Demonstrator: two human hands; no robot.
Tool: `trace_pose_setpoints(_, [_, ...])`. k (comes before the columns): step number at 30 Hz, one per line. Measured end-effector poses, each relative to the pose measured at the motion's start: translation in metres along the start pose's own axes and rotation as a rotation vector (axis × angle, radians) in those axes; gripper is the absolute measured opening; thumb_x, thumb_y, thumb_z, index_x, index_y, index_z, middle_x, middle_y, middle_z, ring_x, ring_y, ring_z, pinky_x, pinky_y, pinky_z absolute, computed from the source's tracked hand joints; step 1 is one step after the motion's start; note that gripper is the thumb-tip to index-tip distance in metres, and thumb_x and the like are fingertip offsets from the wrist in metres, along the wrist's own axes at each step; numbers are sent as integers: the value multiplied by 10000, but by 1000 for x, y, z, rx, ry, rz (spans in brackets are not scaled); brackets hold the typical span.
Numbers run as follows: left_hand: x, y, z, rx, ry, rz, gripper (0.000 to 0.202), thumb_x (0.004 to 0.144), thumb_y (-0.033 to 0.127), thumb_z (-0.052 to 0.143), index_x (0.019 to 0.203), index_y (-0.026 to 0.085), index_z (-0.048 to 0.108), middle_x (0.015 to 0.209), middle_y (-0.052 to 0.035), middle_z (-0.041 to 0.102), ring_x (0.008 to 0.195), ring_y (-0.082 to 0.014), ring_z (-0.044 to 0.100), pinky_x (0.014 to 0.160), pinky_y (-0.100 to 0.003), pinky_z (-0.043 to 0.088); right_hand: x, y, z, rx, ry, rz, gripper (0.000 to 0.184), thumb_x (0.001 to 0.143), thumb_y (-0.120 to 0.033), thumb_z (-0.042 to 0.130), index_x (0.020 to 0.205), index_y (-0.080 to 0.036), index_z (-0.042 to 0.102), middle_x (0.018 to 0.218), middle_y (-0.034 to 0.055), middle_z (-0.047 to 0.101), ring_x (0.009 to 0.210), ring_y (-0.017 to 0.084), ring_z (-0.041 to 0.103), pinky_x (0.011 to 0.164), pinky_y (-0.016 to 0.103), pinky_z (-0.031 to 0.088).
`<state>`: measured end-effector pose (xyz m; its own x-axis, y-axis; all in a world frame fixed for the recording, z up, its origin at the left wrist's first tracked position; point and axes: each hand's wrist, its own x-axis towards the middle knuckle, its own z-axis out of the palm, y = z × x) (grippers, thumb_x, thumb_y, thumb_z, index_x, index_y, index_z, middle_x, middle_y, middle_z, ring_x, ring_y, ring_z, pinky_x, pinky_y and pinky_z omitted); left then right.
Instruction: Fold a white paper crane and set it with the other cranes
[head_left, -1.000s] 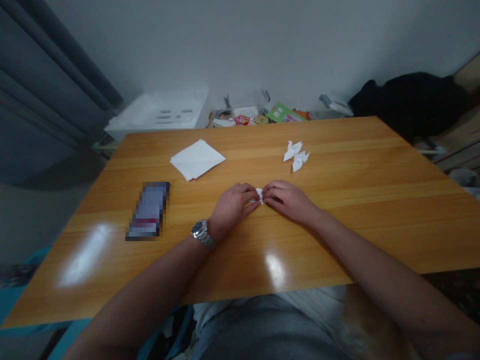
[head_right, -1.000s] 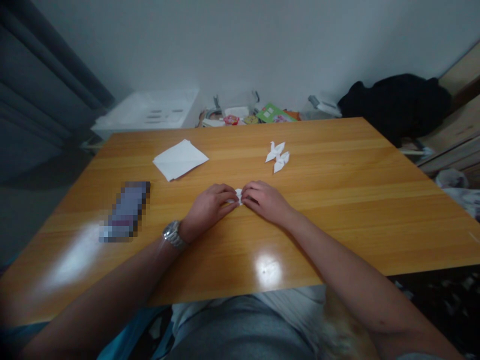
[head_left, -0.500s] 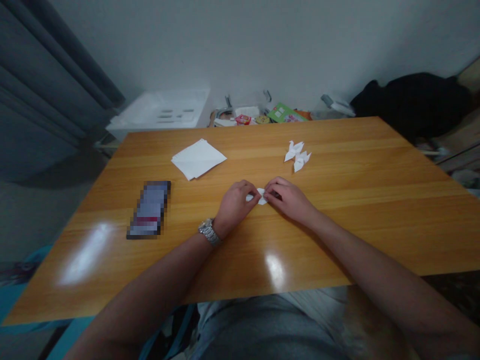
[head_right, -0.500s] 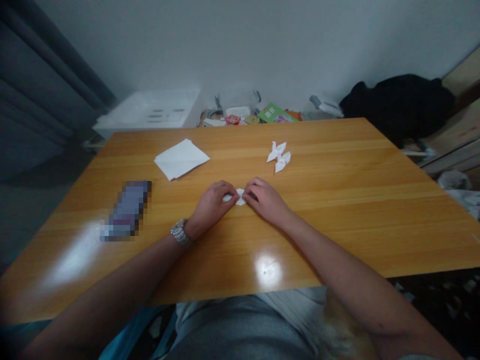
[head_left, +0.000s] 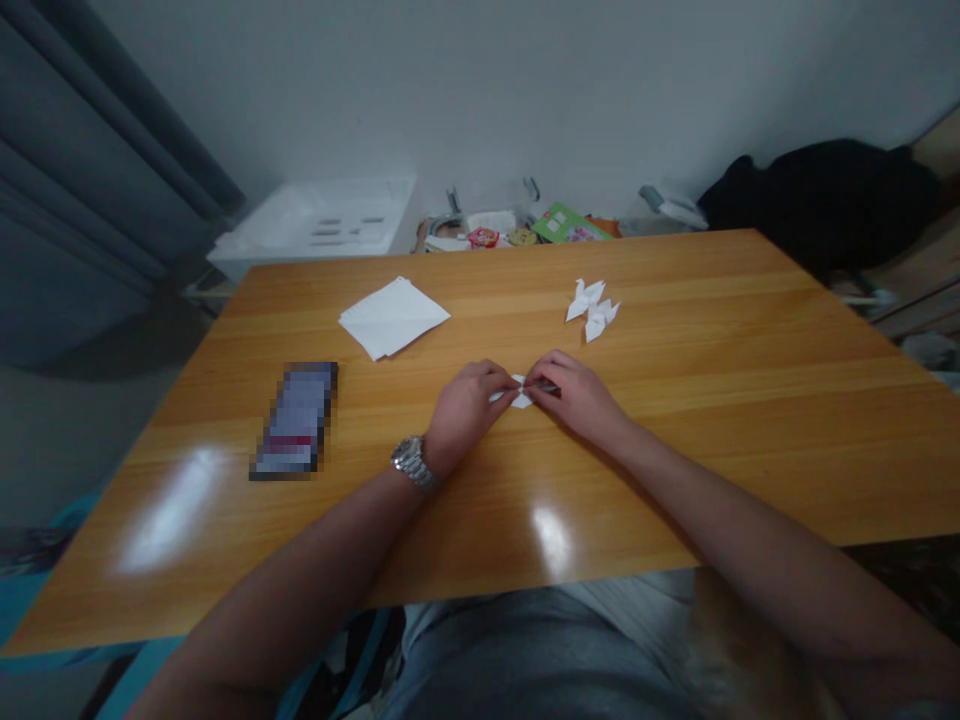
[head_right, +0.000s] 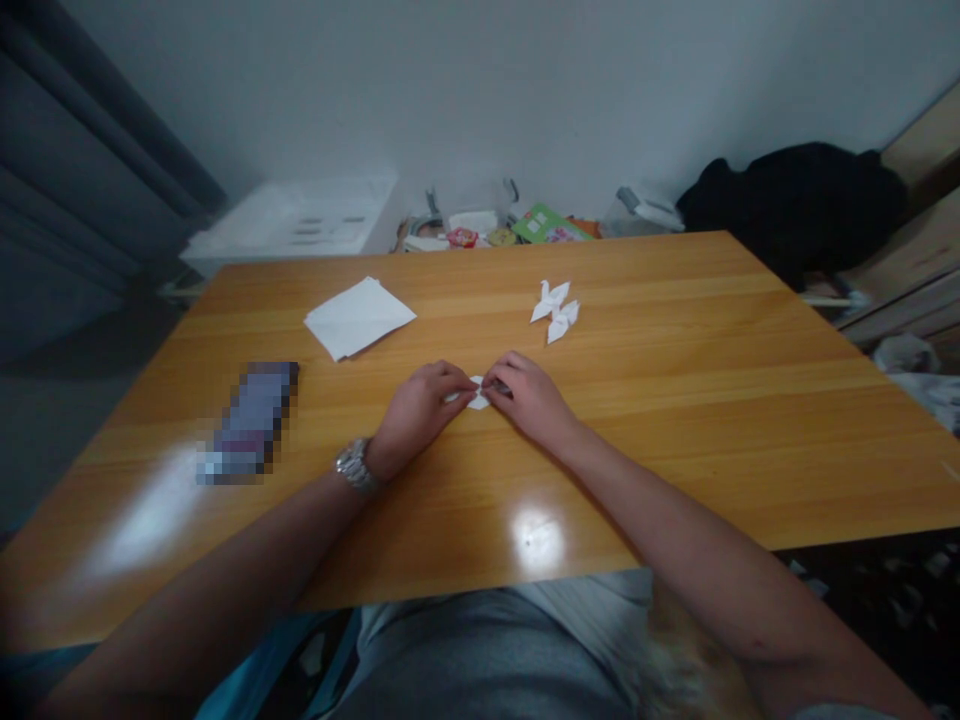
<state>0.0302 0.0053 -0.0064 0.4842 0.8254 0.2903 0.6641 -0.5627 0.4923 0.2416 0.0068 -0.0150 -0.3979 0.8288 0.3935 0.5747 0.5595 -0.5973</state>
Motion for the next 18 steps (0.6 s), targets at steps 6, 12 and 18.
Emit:
trace_pose_setpoints(6, [-6, 4, -17, 298, -182, 232, 277, 1029, 310, 506, 1214, 208, 685, 1228, -91, 658, 1088, -241, 607, 960, -388, 488, -1, 1, 1, -51, 2, -45, 69, 949, -222, 642, 901, -193, 682, 940, 72, 637, 908, 216, 623, 809, 345, 508])
trace_pose_setpoints(12, [-12, 17, -16, 460, -181, 226, 360, 1034, 305, 477, 1355, 171, 567, 1311, -126, 630, 1152, -274, 591, 983, -421, 438, -6, 4, 2, -280, -38, -138, 197, 1014, -236, 524, 1049, -197, 714, 1064, 117, 698, 991, 255, 634, 865, 403, 532])
trace_pose_setpoints(18, [-15, 22, -12, 480, -170, 222, 434, 1058, 341, 409, 1415, 119, 515, 1326, -158, 621, 1180, -286, 581, 1029, -425, 415, -14, -13, -2, -434, -145, -211, 351, 1020, -328, 512, 1277, -140, 662, 1315, 186, 649, 1190, 319, 606, 1035, 490, 507])
